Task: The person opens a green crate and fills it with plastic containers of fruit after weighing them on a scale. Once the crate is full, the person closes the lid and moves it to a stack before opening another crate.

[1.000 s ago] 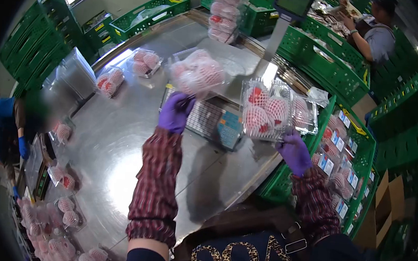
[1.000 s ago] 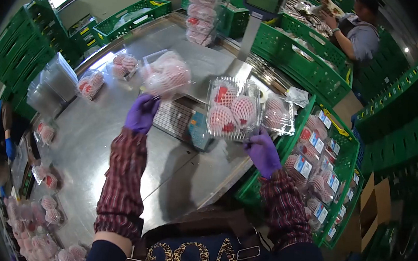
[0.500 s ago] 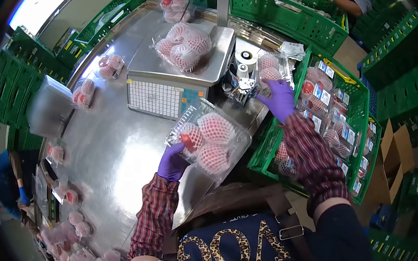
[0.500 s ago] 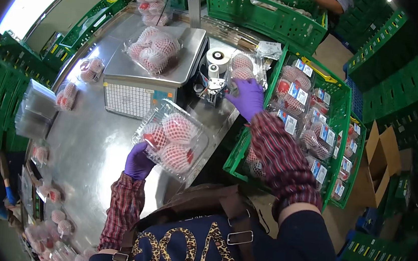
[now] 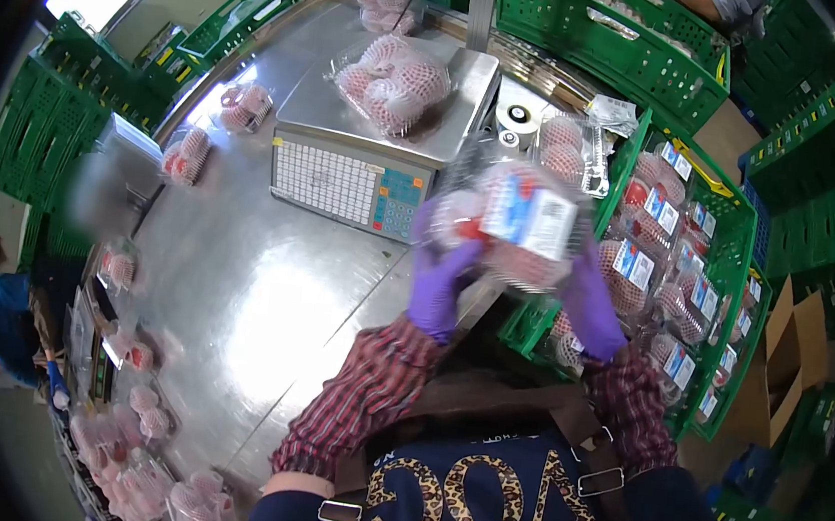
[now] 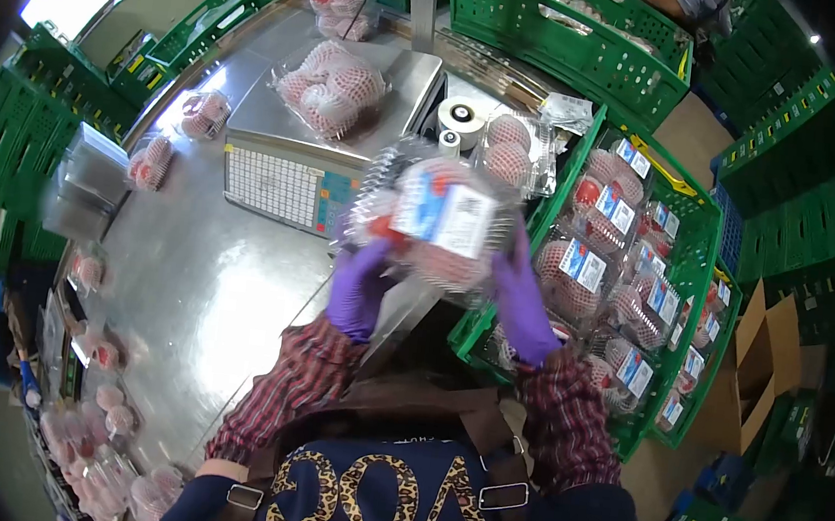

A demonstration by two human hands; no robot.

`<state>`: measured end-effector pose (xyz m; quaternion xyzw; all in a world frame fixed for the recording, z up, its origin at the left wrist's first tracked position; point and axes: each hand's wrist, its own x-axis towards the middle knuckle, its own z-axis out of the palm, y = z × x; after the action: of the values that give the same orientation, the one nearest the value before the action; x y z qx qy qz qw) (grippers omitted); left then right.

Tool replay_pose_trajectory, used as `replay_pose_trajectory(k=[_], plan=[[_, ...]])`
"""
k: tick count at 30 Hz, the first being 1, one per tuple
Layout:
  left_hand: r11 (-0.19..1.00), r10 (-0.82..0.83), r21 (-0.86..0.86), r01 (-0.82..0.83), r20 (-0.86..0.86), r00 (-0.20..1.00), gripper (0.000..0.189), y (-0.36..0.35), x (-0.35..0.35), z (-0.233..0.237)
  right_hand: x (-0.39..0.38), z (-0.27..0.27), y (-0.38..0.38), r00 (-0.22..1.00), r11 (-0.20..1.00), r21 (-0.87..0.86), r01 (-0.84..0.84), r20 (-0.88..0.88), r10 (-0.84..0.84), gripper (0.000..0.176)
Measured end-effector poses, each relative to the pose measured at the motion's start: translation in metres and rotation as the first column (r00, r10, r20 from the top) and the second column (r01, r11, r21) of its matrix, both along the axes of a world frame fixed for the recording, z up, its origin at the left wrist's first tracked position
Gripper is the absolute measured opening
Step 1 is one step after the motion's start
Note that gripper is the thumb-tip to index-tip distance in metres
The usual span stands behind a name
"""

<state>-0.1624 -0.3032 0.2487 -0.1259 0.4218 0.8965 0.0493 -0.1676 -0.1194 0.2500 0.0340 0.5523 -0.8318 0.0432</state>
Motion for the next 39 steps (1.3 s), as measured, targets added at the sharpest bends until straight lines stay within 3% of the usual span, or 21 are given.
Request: replay_pose_trajectory(k=[2, 3, 4, 5, 6, 7, 8, 9, 10, 11, 12, 16, 20, 23, 26, 28, 31, 34, 35, 36, 39], plan=[[0.967, -0.166, -0.237, 0.09, -0.324, 0.931, 0.073, 0.034, -0.011, 0.0, 0.012, -0.001, 0.025, 0.955, 0.828, -0.541, 0.147, 0.294, 0.022, 0.059], [0.945, -0.295, -0.235, 0.226, -0.32, 0.901, 0.084, 0.045, -0.011, 0.005, 0.009, -0.011, 0.058, 0.983, 0.832, -0.55, 0.068, 0.177, 0.037, 0.057], [0.915, -0.403, -0.109, 0.389, -0.181, 0.897, 0.086, 0.045, -0.003, 0.011, 0.005, -0.017, 0.093, 0.969, 0.755, -0.639, 0.149, 0.246, 0.017, 0.053], [0.894, -0.445, -0.136, 0.427, -0.15, 0.883, 0.083, 0.039, -0.004, 0.008, 0.001, -0.029, 0.132, 0.924, 0.803, -0.467, 0.371, 0.269, -0.271, 0.05], [0.876, -0.472, -0.17, 0.451, -0.121, 0.873, 0.081, 0.029, -0.007, 0.003, -0.004, -0.035, 0.176, 0.94, 0.874, -0.347, 0.339, 0.159, -0.302, 0.048], [0.905, -0.408, -0.148, 0.399, -0.039, 0.912, 0.076, 0.012, -0.006, -0.008, -0.013, -0.03, 0.21, 0.939, 0.941, -0.067, 0.331, -0.074, -0.336, 0.047], [0.934, -0.326, -0.136, 0.33, 0.051, 0.944, 0.071, -0.008, -0.001, -0.023, -0.019, -0.049, 0.264, 0.803, 0.805, -0.007, 0.593, -0.067, -0.592, 0.046], [0.948, -0.253, -0.165, 0.272, 0.128, 0.959, 0.064, -0.033, 0.007, -0.037, -0.028, -0.044, 0.308, 0.801, 0.8, 0.057, 0.597, -0.091, -0.591, 0.041], [0.961, -0.143, -0.205, 0.187, 0.208, 0.968, 0.058, -0.056, 0.019, -0.05, -0.036, -0.049, 0.341, 0.664, 0.538, 0.404, 0.74, -0.309, -0.681, 0.036], [0.964, -0.071, -0.224, 0.142, 0.296, 0.953, 0.055, -0.076, 0.03, -0.057, -0.038, -0.02, 0.337, 0.743, 0.339, 0.73, 0.594, -0.336, -0.578, 0.035], [0.966, 0.029, -0.248, 0.071, 0.378, 0.925, 0.052, -0.098, 0.046, -0.063, -0.05, -0.028, 0.356, 0.793, 0.222, 0.826, 0.518, -0.368, -0.485, 0.035], [0.913, 0.396, -0.296, -0.281, 0.481, 0.782, 0.054, -0.173, 0.127, -0.089, -0.071, -0.098, 0.406, 0.909, 0.165, 0.928, 0.335, -0.272, -0.317, 0.036], [0.623, 0.748, -0.301, -0.722, 0.499, 0.437, 0.047, -0.237, 0.241, -0.131, -0.104, -0.123, 0.376, 0.932, 0.067, 0.955, 0.29, -0.266, -0.245, 0.037], [0.239, 0.907, -0.332, -0.913, 0.412, 0.087, 0.046, -0.28, 0.364, -0.192, -0.122, -0.111, 0.307, 0.944, 0.118, 0.943, 0.311, -0.291, -0.157, 0.038], [-0.082, 0.912, -0.412, -0.907, 0.336, -0.235, 0.043, -0.303, 0.467, -0.164, -0.136, -0.094, 0.228, 0.956, 0.288, 0.914, 0.285, -0.291, -0.023, 0.039], [-0.21, 0.891, -0.456, -0.865, 0.275, -0.361, 0.041, -0.323, 0.535, -0.144, -0.143, -0.082, 0.178, 0.962, 0.425, 0.88, 0.21, -0.263, 0.07, 0.04], [-0.231, 0.897, -0.514, -0.826, 0.216, -0.386, 0.039, -0.362, 0.624, -0.11, -0.144, -0.066, 0.103, 0.959, 0.633, 0.774, 0.029, -0.201, 0.202, 0.041], [-0.065, 0.953, -0.531, -0.845, 0.218, -0.21, 0.036, -0.403, 0.674, -0.089, -0.137, -0.051, 0.02, 0.951, 0.819, 0.545, -0.179, -0.117, 0.286, 0.042], [-0.021, 0.963, -0.517, -0.856, 0.221, -0.157, 0.036, -0.411, 0.683, -0.087, -0.13, -0.035, -0.018, 0.972, 0.842, 0.503, -0.196, -0.015, 0.234, 0.039], [0.006, 0.968, -0.497, -0.868, 0.221, -0.12, 0.035, -0.412, 0.686, -0.083, -0.135, -0.033, -0.035, 0.951, 0.817, 0.521, -0.247, -0.029, 0.307, 0.038], [-0.009, 0.963, -0.393, -0.92, 0.243, -0.114, 0.033, -0.399, 0.676, -0.073, -0.168, -0.022, -0.078, 0.99, 0.929, 0.349, -0.12, -0.031, 0.139, 0.042]])
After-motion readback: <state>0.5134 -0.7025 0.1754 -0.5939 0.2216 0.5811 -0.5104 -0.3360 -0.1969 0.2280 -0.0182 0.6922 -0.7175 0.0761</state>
